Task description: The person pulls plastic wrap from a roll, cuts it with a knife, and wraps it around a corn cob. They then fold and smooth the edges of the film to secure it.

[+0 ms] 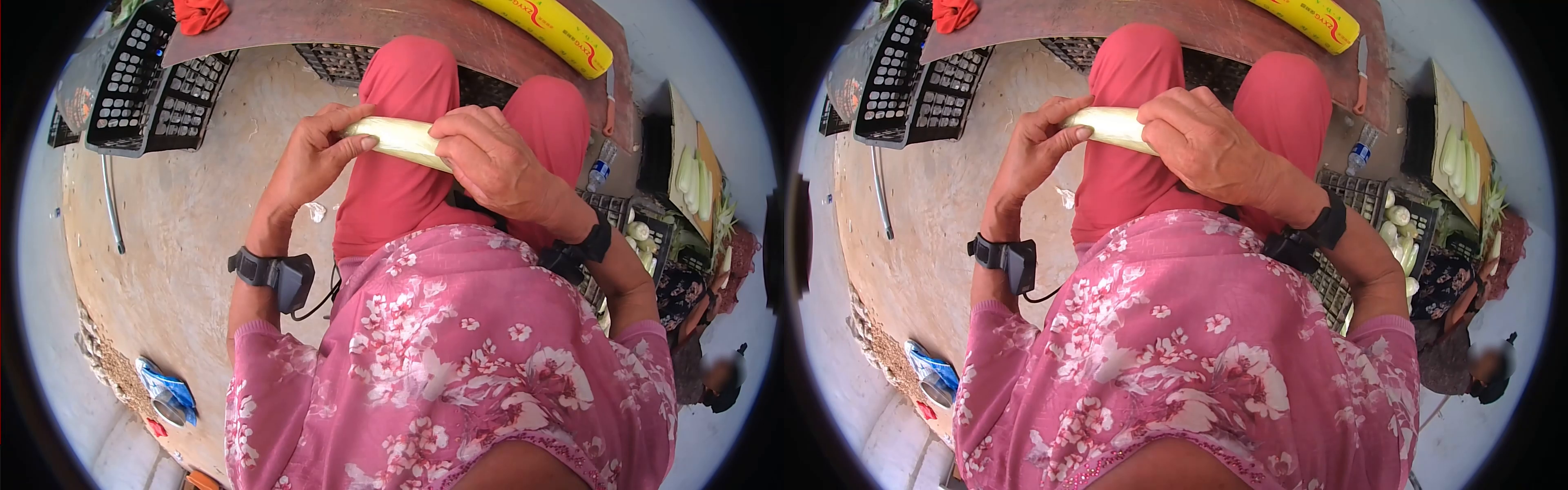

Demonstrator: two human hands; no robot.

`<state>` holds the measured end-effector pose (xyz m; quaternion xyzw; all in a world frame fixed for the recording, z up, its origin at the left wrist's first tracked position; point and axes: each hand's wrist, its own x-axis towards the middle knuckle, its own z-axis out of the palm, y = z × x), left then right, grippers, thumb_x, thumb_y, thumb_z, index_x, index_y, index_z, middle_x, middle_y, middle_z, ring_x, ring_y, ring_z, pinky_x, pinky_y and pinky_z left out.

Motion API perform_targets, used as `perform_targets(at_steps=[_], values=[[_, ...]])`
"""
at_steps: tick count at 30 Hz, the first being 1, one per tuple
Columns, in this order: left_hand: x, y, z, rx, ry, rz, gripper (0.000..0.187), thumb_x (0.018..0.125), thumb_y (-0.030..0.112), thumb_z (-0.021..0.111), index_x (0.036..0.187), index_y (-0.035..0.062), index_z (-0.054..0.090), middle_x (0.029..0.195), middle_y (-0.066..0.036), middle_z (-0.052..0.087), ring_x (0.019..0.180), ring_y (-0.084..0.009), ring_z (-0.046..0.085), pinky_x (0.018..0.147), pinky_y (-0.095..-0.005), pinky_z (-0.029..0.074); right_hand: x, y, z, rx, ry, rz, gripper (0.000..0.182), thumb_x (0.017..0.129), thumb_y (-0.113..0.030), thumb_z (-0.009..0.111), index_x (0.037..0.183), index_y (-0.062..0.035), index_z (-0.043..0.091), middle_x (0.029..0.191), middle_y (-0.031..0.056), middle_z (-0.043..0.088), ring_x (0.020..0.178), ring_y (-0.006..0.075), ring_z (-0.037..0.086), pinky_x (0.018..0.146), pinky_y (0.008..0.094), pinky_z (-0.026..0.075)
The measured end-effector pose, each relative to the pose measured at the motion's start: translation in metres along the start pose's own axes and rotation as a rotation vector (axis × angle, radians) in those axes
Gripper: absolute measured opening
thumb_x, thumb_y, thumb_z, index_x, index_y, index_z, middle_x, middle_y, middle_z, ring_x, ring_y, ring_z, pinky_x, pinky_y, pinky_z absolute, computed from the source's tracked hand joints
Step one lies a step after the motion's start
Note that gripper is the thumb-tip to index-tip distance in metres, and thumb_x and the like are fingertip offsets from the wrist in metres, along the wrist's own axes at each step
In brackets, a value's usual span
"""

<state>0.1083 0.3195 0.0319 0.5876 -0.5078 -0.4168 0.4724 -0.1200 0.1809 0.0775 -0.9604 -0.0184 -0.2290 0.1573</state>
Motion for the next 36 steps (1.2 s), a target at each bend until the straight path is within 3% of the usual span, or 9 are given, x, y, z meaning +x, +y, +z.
perform_targets(at_steps=[9,15,18,24,27,30,36], values=[[0.003,0.011,-0.003,-0.026,-0.016,-0.112,0.036,0.095,0.011,0.065,0.129,0.0002,0.063,0.094,0.001,0.058,0.084,-0.0082,0.051,0.073,-0.0241,0.043,-0.008,0.008,0.013,-0.123,0.095,-0.145,0.016,0.074,-0.010,0.066,0.087,-0.0006,0.062,0.102,0.0111,0.062,0.094,0.0239,0.062,0.072,0.0349,0.047],[-0.003,0.010,0.009,0.005,0.091,-0.086,0.034,0.097,0.009,0.061,0.129,-0.0017,0.062,0.098,-0.001,0.059,0.089,-0.0097,0.055,0.078,-0.0244,0.046,-0.007,0.013,0.011,-0.099,0.076,-0.197,0.017,0.073,-0.010,0.066,0.087,-0.0007,0.062,0.102,0.0106,0.062,0.094,0.0241,0.062,0.073,0.0346,0.047],[-0.002,0.018,0.008,0.069,0.082,-0.163,0.034,0.098,0.009,0.059,0.129,-0.0037,0.061,0.101,-0.002,0.059,0.091,-0.0112,0.056,0.082,-0.0254,0.047,-0.007,0.016,0.011,-0.094,0.066,-0.214,0.017,0.073,-0.010,0.066,0.087,-0.0012,0.062,0.102,0.0102,0.062,0.095,0.0238,0.062,0.073,0.0343,0.047],[-0.006,0.020,0.019,0.195,0.152,-0.037,0.038,0.100,0.018,0.058,0.129,-0.0069,0.058,0.106,-0.010,0.059,0.092,-0.0164,0.058,0.083,-0.0277,0.048,-0.011,0.023,0.015,-0.078,0.079,-0.274,0.018,0.072,-0.012,0.065,0.087,-0.0025,0.061,0.104,0.0099,0.062,0.098,0.0244,0.061,0.076,0.0344,0.047],[-0.008,0.041,0.033,0.336,0.215,-0.039,0.048,0.092,0.025,0.070,0.125,-0.0078,0.059,0.105,-0.019,0.057,0.091,-0.0268,0.059,0.078,-0.0332,0.050,-0.018,0.028,0.020,-0.086,0.096,-0.294,0.018,0.071,-0.013,0.065,0.086,-0.0030,0.060,0.106,0.0101,0.063,0.099,0.0250,0.061,0.077,0.0347,0.047],[-0.008,0.033,0.045,0.463,0.306,0.060,0.061,0.083,0.029,0.079,0.126,-0.0072,0.057,0.108,-0.021,0.055,0.090,-0.0287,0.059,0.075,-0.0359,0.052,-0.019,0.030,0.021,-0.092,0.106,-0.318,0.018,0.071,-0.013,0.065,0.086,-0.0032,0.060,0.107,0.0103,0.063,0.100,0.0255,0.061,0.077,0.0349,0.047],[-0.011,0.028,0.049,0.412,0.329,-0.007,0.066,0.076,0.020,0.085,0.128,-0.0066,0.056,0.111,-0.019,0.055,0.093,-0.0283,0.059,0.078,-0.0365,0.053,-0.018,0.028,0.020,-0.075,0.118,-0.347,0.015,0.072,-0.013,0.065,0.083,-0.0037,0.061,0.106,0.0096,0.063,0.100,0.0250,0.061,0.078,0.0350,0.048]])
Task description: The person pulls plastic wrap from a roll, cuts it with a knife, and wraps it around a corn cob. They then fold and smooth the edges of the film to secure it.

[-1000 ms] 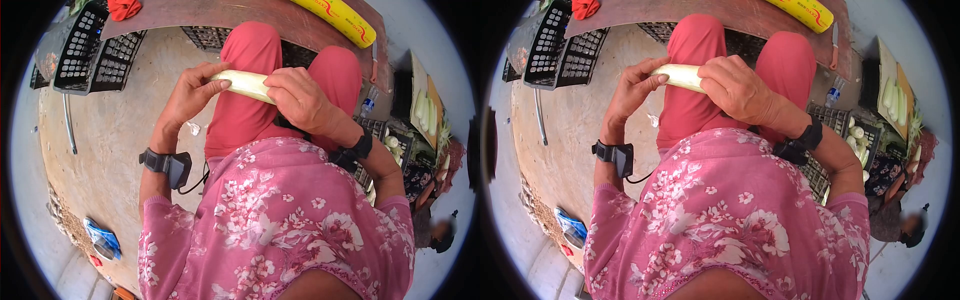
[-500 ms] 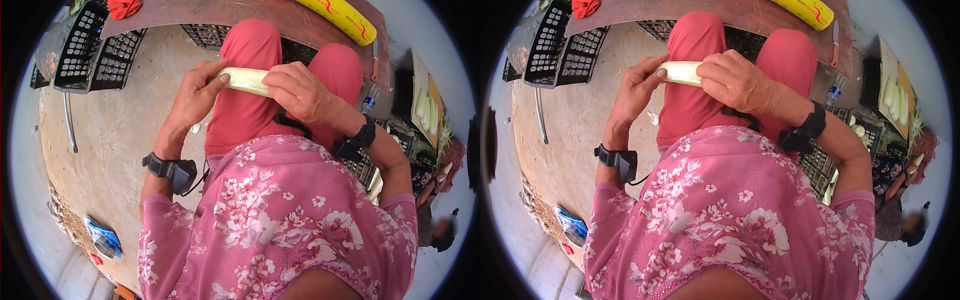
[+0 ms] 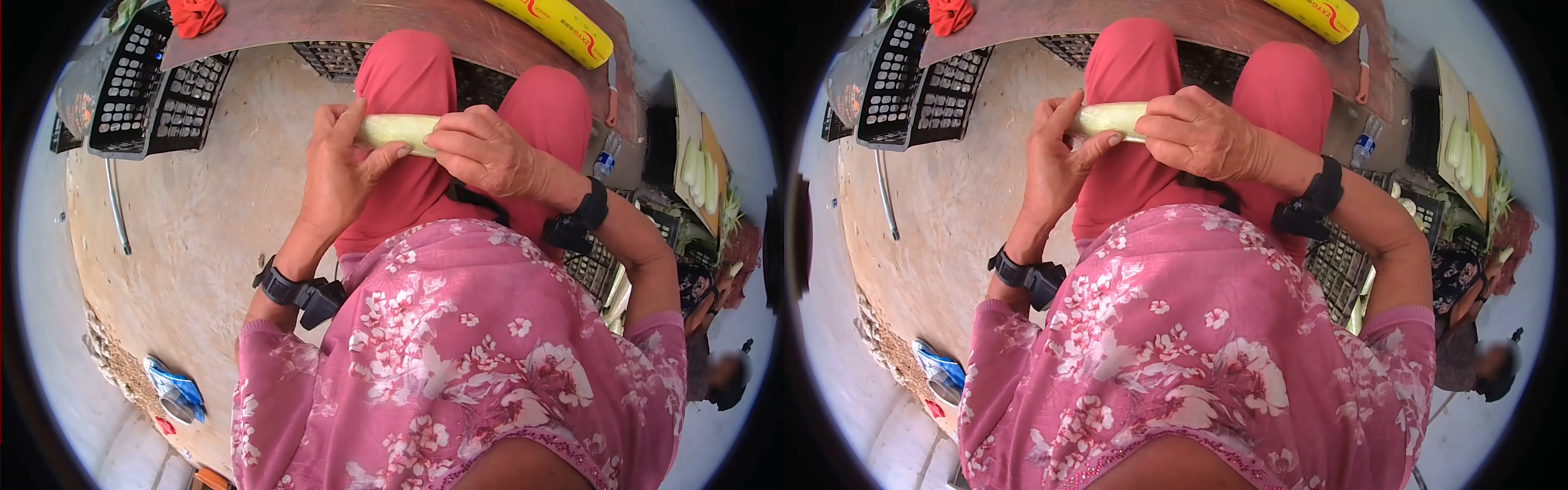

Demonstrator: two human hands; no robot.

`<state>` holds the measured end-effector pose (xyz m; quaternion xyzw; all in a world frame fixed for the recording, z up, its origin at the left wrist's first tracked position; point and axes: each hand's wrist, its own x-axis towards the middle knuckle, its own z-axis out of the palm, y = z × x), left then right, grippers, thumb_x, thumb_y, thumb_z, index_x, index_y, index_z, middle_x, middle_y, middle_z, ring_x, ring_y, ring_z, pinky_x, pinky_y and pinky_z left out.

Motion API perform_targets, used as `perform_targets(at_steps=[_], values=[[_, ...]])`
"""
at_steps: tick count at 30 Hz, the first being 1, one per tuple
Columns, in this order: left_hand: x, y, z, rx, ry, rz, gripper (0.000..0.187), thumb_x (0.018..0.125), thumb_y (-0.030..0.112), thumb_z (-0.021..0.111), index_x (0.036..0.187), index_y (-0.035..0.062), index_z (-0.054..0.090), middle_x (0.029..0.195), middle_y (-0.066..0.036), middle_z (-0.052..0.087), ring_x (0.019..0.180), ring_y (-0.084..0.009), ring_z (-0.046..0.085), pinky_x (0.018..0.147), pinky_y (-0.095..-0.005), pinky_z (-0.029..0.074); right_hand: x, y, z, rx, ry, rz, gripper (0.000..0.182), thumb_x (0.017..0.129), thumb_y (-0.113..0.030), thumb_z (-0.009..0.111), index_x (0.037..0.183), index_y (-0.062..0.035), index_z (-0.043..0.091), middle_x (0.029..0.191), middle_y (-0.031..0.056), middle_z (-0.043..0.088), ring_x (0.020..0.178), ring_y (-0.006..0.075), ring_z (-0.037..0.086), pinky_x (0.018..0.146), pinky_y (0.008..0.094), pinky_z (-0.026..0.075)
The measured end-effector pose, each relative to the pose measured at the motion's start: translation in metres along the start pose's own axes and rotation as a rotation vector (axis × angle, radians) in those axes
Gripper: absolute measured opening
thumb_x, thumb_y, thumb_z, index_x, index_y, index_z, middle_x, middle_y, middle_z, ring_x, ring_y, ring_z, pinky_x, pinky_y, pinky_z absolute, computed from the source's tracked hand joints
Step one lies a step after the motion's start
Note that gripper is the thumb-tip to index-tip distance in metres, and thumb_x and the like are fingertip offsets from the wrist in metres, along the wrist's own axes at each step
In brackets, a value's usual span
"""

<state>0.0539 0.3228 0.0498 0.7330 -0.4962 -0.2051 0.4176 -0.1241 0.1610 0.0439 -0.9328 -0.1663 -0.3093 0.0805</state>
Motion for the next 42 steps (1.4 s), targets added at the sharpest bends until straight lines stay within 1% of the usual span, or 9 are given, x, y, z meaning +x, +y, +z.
perform_targets(at_steps=[13,15,22,24,27,30,36,39,42], values=[[0.002,-0.012,-0.007,-0.075,-0.082,0.021,0.067,0.075,0.014,0.084,0.133,-0.0045,0.055,0.113,-0.013,0.056,0.093,-0.0213,0.059,0.078,-0.0304,0.051,0.001,0.003,0.001,-0.012,-0.017,-0.029,0.011,0.074,-0.014,0.064,0.083,-0.0067,0.061,0.105,0.0067,0.061,0.102,0.0229,0.060,0.080,0.0346,0.048],[0.002,-0.020,-0.007,-0.097,-0.091,0.048,0.068,0.077,0.016,0.084,0.134,-0.0030,0.055,0.113,-0.009,0.056,0.095,-0.0163,0.057,0.078,-0.0278,0.049,0.002,0.003,0.000,0.006,-0.040,-0.022,0.014,0.075,-0.014,0.064,0.087,-0.0064,0.062,0.105,0.0066,0.062,0.102,0.0232,0.060,0.080,0.0344,0.047],[0.008,-0.029,-0.012,-0.166,-0.159,0.036,0.065,0.076,0.013,0.083,0.134,-0.0022,0.056,0.111,-0.009,0.057,0.095,-0.0171,0.059,0.080,-0.0287,0.050,0.011,0.001,-0.004,-0.015,-0.074,0.100,0.041,0.077,-0.016,0.071,0.116,-0.0039,0.064,0.114,0.0081,0.061,0.101,0.0247,0.060,0.078,0.0357,0.046],[0.009,-0.026,-0.014,-0.135,-0.145,0.067,0.065,0.074,0.009,0.083,0.133,-0.0021,0.056,0.108,-0.011,0.059,0.092,-0.0205,0.061,0.078,-0.0302,0.052,0.010,0.000,-0.001,-0.020,-0.095,0.118,0.044,0.077,-0.017,0.073,0.119,-0.0057,0.064,0.117,0.0090,0.061,0.101,0.0247,0.061,0.077,0.0359,0.046],[0.008,-0.035,-0.017,-0.195,-0.207,0.035,0.062,0.081,0.010,0.080,0.137,0.0012,0.054,0.111,-0.006,0.057,0.099,-0.0137,0.057,0.082,-0.0274,0.049,0.011,0.001,0.001,-0.002,-0.127,0.154,0.044,0.078,-0.016,0.073,0.121,-0.0087,0.065,0.120,0.0099,0.060,0.102,0.0245,0.061,0.076,0.0356,0.045],[0.000,-0.042,-0.004,-0.519,-0.071,-0.034,0.063,0.084,0.003,0.076,0.141,0.0037,0.051,0.116,-0.006,0.057,0.097,-0.0126,0.058,0.078,-0.0274,0.049,0.013,0.003,0.001,0.029,-0.159,0.183,0.046,0.079,-0.015,0.073,0.123,-0.0107,0.064,0.123,0.0103,0.059,0.104,0.0240,0.061,0.076,0.0354,0.045],[-0.025,-0.056,-0.014,-0.652,0.000,-0.432,0.035,0.086,0.004,0.075,0.117,-0.0011,0.061,0.104,-0.006,0.064,0.080,-0.0078,0.059,0.071,-0.0234,0.050,0.010,0.005,-0.002,0.099,-0.217,0.228,0.058,0.077,-0.013,0.076,0.132,-0.0084,0.058,0.127,0.0132,0.058,0.110,0.0266,0.061,0.081,0.0367,0.046],[-0.031,-0.048,-0.022,-0.840,-0.115,-0.504,0.021,0.089,0.018,0.074,0.101,0.0026,0.064,0.087,-0.003,0.066,0.073,-0.0087,0.058,0.063,-0.0227,0.043,0.013,0.003,-0.005,0.108,-0.233,0.232,0.060,0.076,-0.012,0.077,0.133,-0.0066,0.057,0.128,0.0147,0.058,0.111,0.0275,0.060,0.083,0.0371,0.046],[-0.026,-0.027,-0.018,-0.958,-0.080,-0.542,0.019,0.092,0.021,0.072,0.093,0.0030,0.066,0.080,-0.002,0.065,0.067,-0.0089,0.057,0.062,-0.0227,0.042,0.014,0.003,-0.004,0.109,-0.235,0.231,0.060,0.077,-0.011,0.076,0.133,-0.0064,0.057,0.128,0.0147,0.058,0.111,0.0271,0.060,0.083,0.0369,0.046]])
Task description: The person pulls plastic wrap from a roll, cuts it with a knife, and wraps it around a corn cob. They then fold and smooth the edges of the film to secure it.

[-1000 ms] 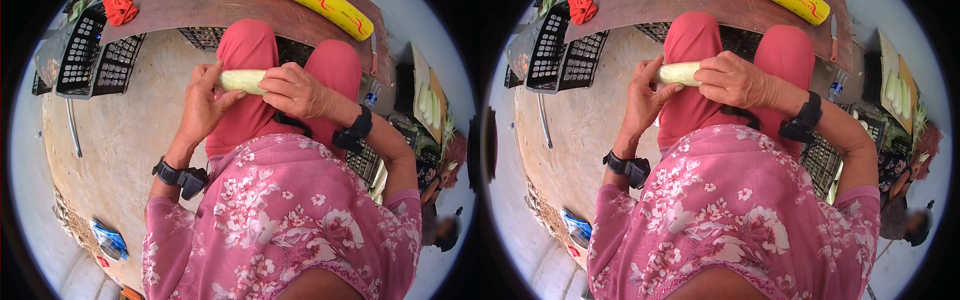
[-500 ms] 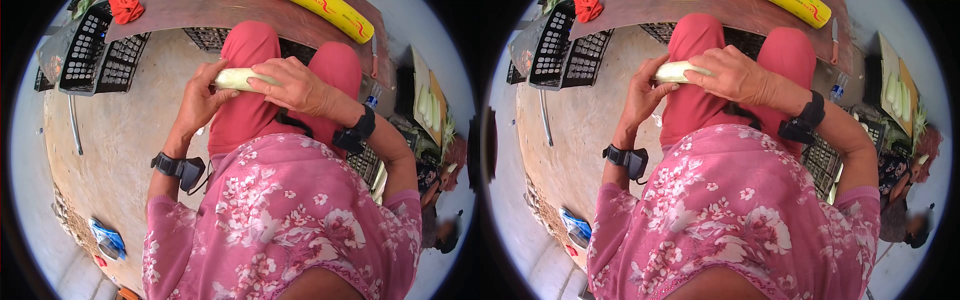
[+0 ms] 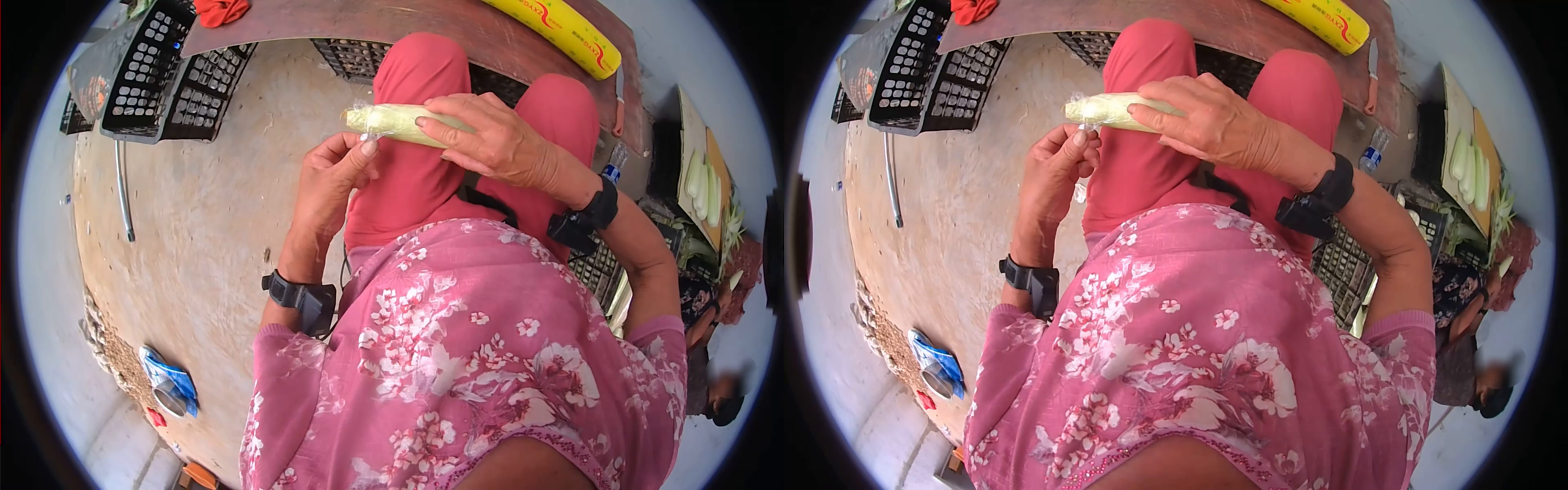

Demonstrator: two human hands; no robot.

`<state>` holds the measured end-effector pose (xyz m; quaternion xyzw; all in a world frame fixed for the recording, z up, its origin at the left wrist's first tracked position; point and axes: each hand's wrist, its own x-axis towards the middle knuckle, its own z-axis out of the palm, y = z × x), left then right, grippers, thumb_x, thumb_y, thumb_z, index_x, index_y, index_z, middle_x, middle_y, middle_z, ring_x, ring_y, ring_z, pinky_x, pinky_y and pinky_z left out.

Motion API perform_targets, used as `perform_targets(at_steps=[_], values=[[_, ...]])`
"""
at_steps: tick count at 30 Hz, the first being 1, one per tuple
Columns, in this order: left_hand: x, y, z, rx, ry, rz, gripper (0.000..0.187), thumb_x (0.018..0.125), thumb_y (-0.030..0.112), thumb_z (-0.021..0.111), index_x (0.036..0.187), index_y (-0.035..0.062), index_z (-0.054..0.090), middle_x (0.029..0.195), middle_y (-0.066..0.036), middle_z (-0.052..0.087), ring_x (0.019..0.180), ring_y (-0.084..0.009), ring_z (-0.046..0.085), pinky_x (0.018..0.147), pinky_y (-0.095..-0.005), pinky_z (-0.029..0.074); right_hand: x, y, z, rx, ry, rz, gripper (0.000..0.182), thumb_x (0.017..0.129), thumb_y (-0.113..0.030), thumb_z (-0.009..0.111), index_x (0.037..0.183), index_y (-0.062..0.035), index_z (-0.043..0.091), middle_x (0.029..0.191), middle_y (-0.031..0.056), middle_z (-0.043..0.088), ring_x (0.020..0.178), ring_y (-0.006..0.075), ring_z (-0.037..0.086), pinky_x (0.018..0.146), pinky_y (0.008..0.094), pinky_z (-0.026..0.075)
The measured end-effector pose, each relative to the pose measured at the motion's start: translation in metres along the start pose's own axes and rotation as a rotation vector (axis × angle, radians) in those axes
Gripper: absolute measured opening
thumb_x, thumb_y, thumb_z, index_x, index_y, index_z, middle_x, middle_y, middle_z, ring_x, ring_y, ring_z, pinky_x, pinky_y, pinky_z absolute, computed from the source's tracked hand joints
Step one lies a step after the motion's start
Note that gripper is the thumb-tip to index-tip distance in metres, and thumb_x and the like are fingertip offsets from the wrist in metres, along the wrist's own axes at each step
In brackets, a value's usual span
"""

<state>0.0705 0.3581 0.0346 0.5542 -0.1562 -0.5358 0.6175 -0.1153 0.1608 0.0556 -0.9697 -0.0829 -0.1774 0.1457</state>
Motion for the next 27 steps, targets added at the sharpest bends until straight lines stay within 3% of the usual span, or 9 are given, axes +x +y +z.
perform_targets(at_steps=[9,15,18,21,24,27], values=[[-0.006,-0.004,0.018,-0.095,0.126,0.097,0.014,0.094,0.015,0.068,0.087,0.0030,0.066,0.084,-0.005,0.066,0.068,-0.0097,0.058,0.057,-0.0212,0.039,-0.001,0.000,0.005,-0.028,0.052,-0.002,0.059,0.076,-0.012,0.073,0.133,-0.0108,0.057,0.127,0.0097,0.058,0.106,0.0244,0.062,0.077,0.0361,0.044],[-0.012,0.001,0.021,-0.293,0.145,0.069,0.011,0.095,0.008,0.064,0.085,0.0021,0.063,0.095,-0.012,0.069,0.072,-0.0124,0.062,0.054,-0.0205,0.039,0.000,0.000,0.006,-0.037,0.054,-0.002,0.059,0.076,-0.012,0.073,0.133,-0.0109,0.057,0.126,0.0093,0.058,0.104,0.0235,0.062,0.076,0.0356,0.044],[-0.012,0.005,0.024,-0.352,0.174,0.044,0.013,0.095,0.005,0.063,0.081,0.0047,0.061,0.088,-0.013,0.071,0.063,-0.0097,0.059,0.052,-0.0210,0.037,0.000,0.000,0.006,-0.034,0.057,0.005,0.058,0.076,-0.012,0.073,0.132,-0.0109,0.058,0.126,0.0092,0.059,0.104,0.0232,0.062,0.076,0.0356,0.044],[-0.011,0.004,0.021,-0.321,0.142,0.038,0.014,0.095,0.006,0.063,0.081,0.0055,0.061,0.084,-0.012,0.071,0.062,-0.0089,0.058,0.053,-0.0208,0.038,0.000,-0.001,0.005,-0.029,0.057,0.004,0.059,0.075,-0.012,0.074,0.132,-0.0110,0.058,0.125,0.0092,0.059,0.104,0.0231,0.062,0.076,0.0358,0.044],[-0.008,-0.008,0.006,-0.252,0.080,0.050,0.015,0.095,0.006,0.062,0.081,0.0045,0.059,0.092,-0.012,0.068,0.071,-0.0142,0.062,0.058,-0.0238,0.043,0.000,0.000,0.006,-0.027,0.051,0.007,0.056,0.078,-0.014,0.072,0.132,-0.0142,0.059,0.125,0.0088,0.059,0.105,0.0228,0.061,0.077,0.0363,0.043],[-0.010,-0.010,0.007,0.006,0.158,0.086,0.017,0.096,0.006,0.061,0.079,0.0061,0.057,0.091,-0.010,0.068,0.072,-0.0141,0.062,0.061,-0.0247,0.043,0.001,-0.001,0.004,-0.038,0.019,-0.008,0.049,0.082,-0.016,0.066,0.131,-0.0198,0.061,0.125,0.0079,0.058,0.106,0.0218,0.059,0.077,0.0369,0.041]])
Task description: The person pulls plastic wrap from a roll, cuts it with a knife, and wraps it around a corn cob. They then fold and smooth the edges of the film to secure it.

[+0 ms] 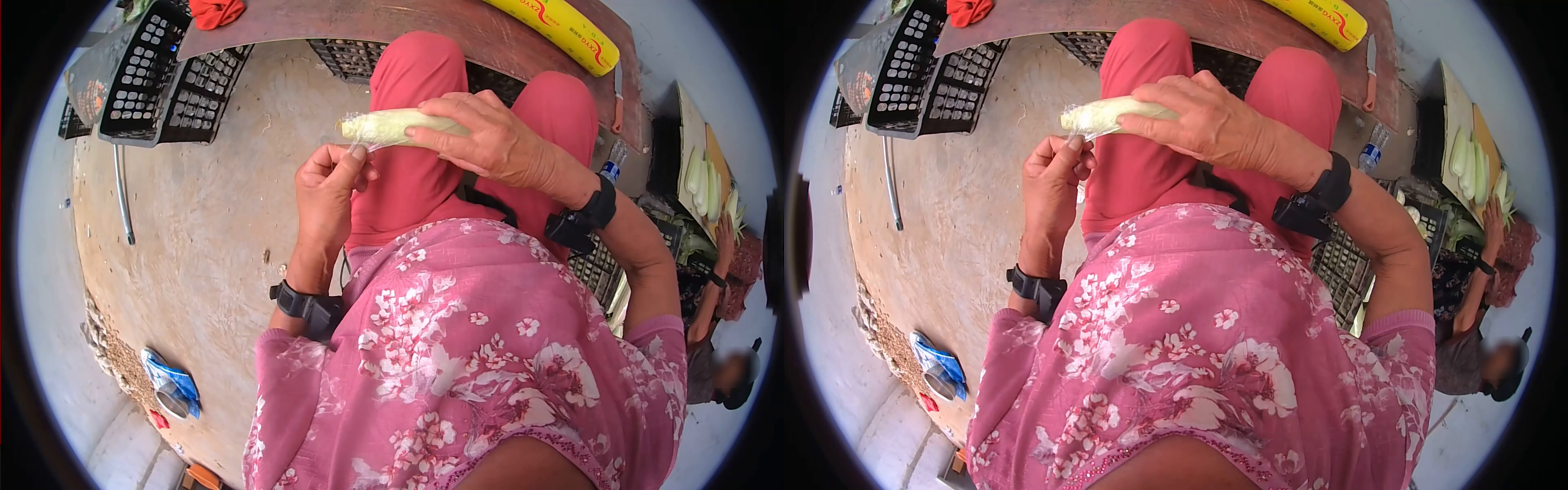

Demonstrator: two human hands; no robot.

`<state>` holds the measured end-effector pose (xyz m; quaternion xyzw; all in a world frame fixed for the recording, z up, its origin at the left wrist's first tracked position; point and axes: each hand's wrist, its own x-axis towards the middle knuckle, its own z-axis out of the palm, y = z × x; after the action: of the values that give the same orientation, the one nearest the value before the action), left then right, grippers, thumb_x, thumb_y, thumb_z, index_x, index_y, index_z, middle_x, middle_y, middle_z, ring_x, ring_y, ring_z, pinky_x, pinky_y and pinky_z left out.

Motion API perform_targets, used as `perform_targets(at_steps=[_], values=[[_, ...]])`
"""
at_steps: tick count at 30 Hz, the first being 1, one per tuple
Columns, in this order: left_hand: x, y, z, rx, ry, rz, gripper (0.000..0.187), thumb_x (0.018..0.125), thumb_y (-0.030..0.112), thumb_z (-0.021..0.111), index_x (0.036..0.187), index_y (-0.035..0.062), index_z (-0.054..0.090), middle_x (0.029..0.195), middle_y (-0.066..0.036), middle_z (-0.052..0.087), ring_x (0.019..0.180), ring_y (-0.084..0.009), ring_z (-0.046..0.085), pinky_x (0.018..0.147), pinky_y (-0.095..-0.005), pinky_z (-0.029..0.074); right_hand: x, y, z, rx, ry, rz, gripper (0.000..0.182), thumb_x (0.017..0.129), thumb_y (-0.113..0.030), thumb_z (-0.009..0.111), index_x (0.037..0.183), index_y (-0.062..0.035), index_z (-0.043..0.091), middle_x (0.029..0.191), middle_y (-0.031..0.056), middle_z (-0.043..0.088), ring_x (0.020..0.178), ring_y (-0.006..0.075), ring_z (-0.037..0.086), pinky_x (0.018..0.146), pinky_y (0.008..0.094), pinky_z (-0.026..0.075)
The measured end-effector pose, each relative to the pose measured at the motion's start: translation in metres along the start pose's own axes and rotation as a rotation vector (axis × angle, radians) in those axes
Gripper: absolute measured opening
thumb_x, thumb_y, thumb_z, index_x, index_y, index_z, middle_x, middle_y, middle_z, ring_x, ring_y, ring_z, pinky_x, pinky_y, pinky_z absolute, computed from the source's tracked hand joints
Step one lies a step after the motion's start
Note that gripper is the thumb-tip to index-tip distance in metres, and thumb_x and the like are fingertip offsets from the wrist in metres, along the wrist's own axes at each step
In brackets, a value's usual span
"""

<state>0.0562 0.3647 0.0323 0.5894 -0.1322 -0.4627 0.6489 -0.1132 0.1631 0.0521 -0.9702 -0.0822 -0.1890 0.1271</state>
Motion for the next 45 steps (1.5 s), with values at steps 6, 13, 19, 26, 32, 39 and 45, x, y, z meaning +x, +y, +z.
perform_targets(at_steps=[6,13,19,26,32,39,45], values=[[-0.003,-0.004,0.002,-0.371,-0.122,0.012,0.016,0.096,0.007,0.060,0.080,0.0072,0.057,0.093,-0.009,0.069,0.077,-0.0132,0.062,0.059,-0.0237,0.041,0.001,-0.003,0.000,0.020,-0.045,0.021,0.043,0.086,-0.017,0.062,0.129,-0.0250,0.064,0.126,0.0074,0.055,0.108,0.0211,0.057,0.080,0.0363,0.039],[-0.006,-0.009,-0.001,-0.361,-0.119,-0.032,0.016,0.096,0.009,0.061,0.081,0.0068,0.057,0.094,-0.010,0.069,0.071,-0.0121,0.060,0.058,-0.0228,0.042,0.001,-0.005,-0.002,0.032,-0.078,0.033,0.042,0.089,-0.019,0.054,0.129,-0.0261,0.063,0.128,0.0071,0.054,0.109,0.0211,0.055,0.082,0.0384,0.037],[0.001,-0.018,-0.006,0.137,0.016,0.166,0.013,0.097,0.013,0.062,0.089,0.0032,0.063,0.085,-0.007,0.069,0.066,-0.0084,0.057,0.061,-0.0221,0.043,0.001,-0.005,-0.004,-0.009,-0.080,0.006,0.042,0.088,-0.019,0.054,0.128,-0.0261,0.064,0.129,0.0076,0.054,0.110,0.0217,0.055,0.081,0.0382,0.037],[0.032,-0.048,-0.021,0.095,0.099,0.197,0.016,0.098,0.016,0.063,0.091,0.0012,0.064,0.075,-0.003,0.066,0.065,-0.0083,0.057,0.059,-0.0225,0.042,0.002,-0.006,-0.002,0.022,-0.089,0.048,0.041,0.089,-0.020,0.057,0.129,-0.0254,0.064,0.129,0.0077,0.054,0.108,0.0212,0.055,0.080,0.0377,0.037],[0.040,-0.039,-0.029,0.063,0.278,0.172,0.021,0.099,0.022,0.062,0.098,0.0010,0.063,0.088,-0.007,0.068,0.068,-0.0104,0.060,0.059,-0.0227,0.043,0.010,-0.009,-0.008,0.019,-0.140,0.064,0.039,0.090,-0.019,0.058,0.128,-0.0231,0.064,0.130,0.0071,0.054,0.109,0.0216,0.054,0.080,0.0382,0.037],[0.022,-0.014,-0.022,0.078,-0.090,0.112,0.046,0.097,0.046,0.059,0.096,0.0007,0.065,0.086,-0.007,0.068,0.070,-0.0110,0.059,0.064,-0.0237,0.044,0.009,-0.010,-0.010,0.036,-0.154,0.074,0.039,0.090,-0.019,0.059,0.128,-0.0217,0.064,0.131,0.0076,0.053,0.110,0.0218,0.053,0.081,0.0382,0.037],[0.018,-0.019,-0.012,-0.094,-0.053,0.106,0.022,0.097,0.023,0.065,0.096,0.0006,0.066,0.090,-0.007,0.068,0.073,-0.0120,0.060,0.066,-0.0242,0.045,0.009,-0.011,-0.011,0.031,-0.159,0.086,0.041,0.088,-0.017,0.061,0.129,-0.0221,0.064,0.132,0.0076,0.053,0.110,0.0216,0.053,0.081,0.0382,0.037]])
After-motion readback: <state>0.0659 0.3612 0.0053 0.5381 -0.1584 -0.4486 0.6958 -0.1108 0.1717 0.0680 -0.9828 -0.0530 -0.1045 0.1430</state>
